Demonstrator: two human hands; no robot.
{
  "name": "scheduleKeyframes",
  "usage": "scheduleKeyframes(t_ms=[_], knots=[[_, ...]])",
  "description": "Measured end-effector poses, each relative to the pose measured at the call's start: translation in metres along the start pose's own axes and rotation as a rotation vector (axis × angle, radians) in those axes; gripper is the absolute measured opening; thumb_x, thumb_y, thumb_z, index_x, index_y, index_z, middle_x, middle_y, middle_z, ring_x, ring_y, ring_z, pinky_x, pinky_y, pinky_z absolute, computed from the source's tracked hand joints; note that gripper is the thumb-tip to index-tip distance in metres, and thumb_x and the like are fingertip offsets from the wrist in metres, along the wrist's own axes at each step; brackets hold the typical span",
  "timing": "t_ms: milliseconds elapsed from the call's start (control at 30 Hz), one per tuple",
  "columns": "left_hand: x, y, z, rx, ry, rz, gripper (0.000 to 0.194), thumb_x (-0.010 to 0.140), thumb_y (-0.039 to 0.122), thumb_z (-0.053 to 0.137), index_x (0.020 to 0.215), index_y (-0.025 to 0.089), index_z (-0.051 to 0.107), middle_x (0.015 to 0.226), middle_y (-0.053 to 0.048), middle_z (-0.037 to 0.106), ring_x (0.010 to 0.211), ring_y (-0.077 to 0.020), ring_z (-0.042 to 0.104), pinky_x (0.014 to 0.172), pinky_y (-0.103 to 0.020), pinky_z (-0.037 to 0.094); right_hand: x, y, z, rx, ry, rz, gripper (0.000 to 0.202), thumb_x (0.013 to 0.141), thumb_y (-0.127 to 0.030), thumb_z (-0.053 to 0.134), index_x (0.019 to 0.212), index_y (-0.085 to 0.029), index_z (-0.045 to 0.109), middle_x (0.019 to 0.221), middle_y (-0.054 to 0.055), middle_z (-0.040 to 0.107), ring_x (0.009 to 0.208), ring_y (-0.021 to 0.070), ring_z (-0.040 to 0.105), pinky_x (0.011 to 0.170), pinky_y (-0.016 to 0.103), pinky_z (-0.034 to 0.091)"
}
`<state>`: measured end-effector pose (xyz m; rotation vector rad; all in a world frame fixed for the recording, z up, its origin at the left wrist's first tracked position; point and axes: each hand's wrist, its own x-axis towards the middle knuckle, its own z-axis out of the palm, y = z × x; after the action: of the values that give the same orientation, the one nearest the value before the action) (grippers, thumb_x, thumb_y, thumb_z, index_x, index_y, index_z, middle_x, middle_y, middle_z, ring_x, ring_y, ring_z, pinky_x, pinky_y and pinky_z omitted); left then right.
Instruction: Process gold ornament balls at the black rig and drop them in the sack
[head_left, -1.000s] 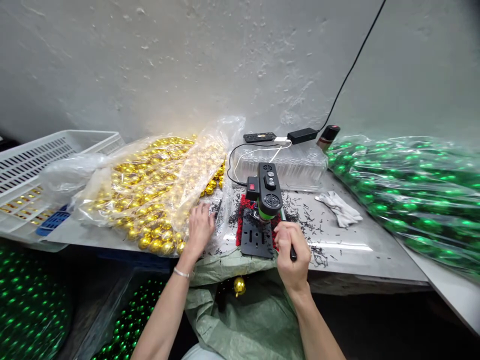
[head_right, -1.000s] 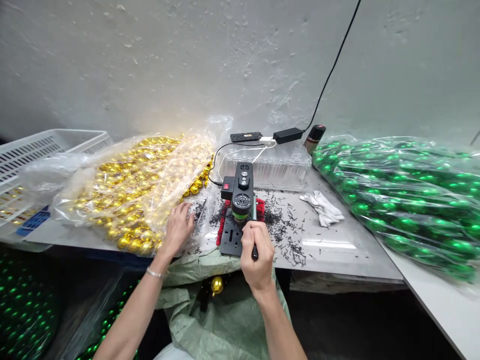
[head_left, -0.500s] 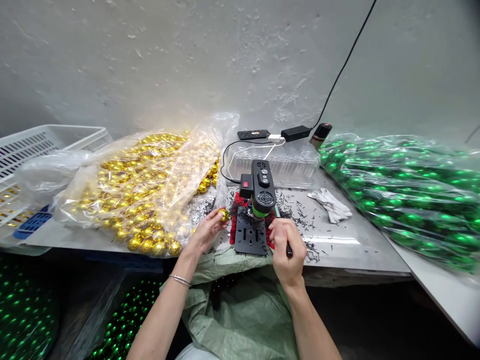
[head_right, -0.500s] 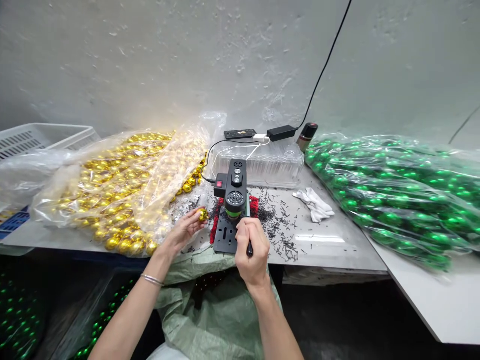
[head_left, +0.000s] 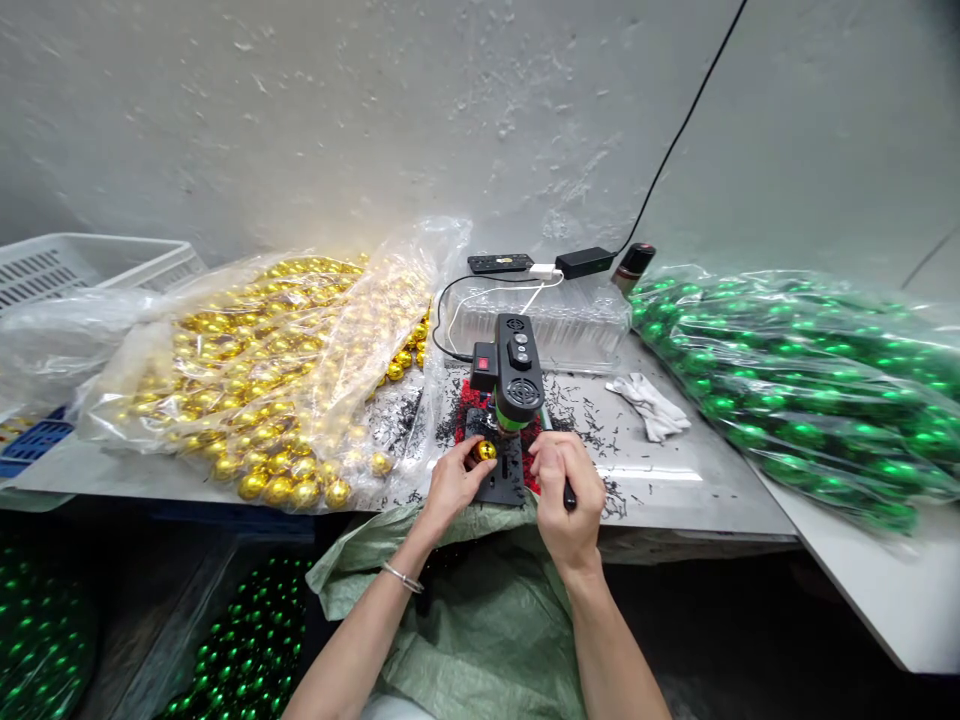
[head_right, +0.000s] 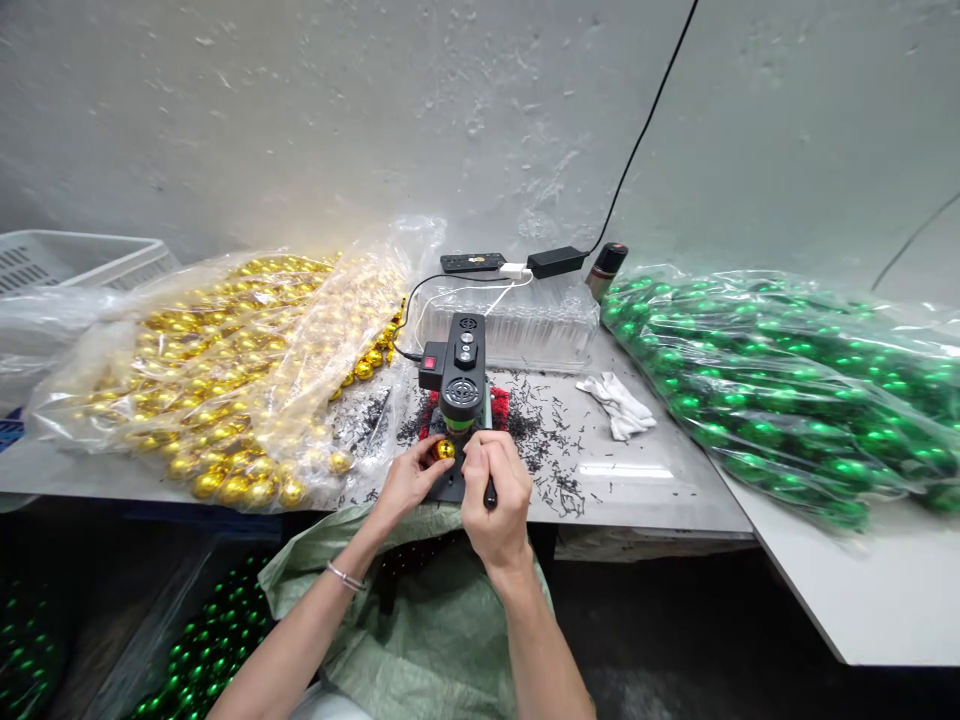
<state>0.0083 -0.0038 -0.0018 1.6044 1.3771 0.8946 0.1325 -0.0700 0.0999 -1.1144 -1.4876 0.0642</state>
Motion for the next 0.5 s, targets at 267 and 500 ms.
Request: scheduleKeyframes(t_ms=[267, 500], knots=[[0.0, 0.002, -0.002, 0.165, 0.001, 0.211, 0.034, 0.076, 0.022, 0.073, 0.11, 0.018, 0.066, 0.095, -0.005, 0.072, 0.082, -0.0191, 0.065, 0.078, -0.031, 0.051, -0.001, 0.0, 0.001, -0.005, 0.0, -0.009, 0.025, 0.093, -0.01, 0.041, 0.073, -0.02, 0.049, 0.079, 0.002, 0.056, 0.075, 0.0137, 0.056, 0.067, 0.028, 0.043], [-0.007, -0.009, -0.003, 0.175, 0.017, 0.295, 0.033, 0.079, 0.02, 0.071, 0.111, 0.017, 0.064, 0.103, -0.009, 0.071, 0.087, -0.0218, 0.066, 0.082, -0.035, 0.052, -0.005, 0.004, 0.0, -0.001, -0.011, -0.001, 0.024, 0.093, -0.009, 0.04, 0.074, -0.02, 0.05, 0.08, 0.002, 0.055, 0.075, 0.0143, 0.056, 0.067, 0.029, 0.043]])
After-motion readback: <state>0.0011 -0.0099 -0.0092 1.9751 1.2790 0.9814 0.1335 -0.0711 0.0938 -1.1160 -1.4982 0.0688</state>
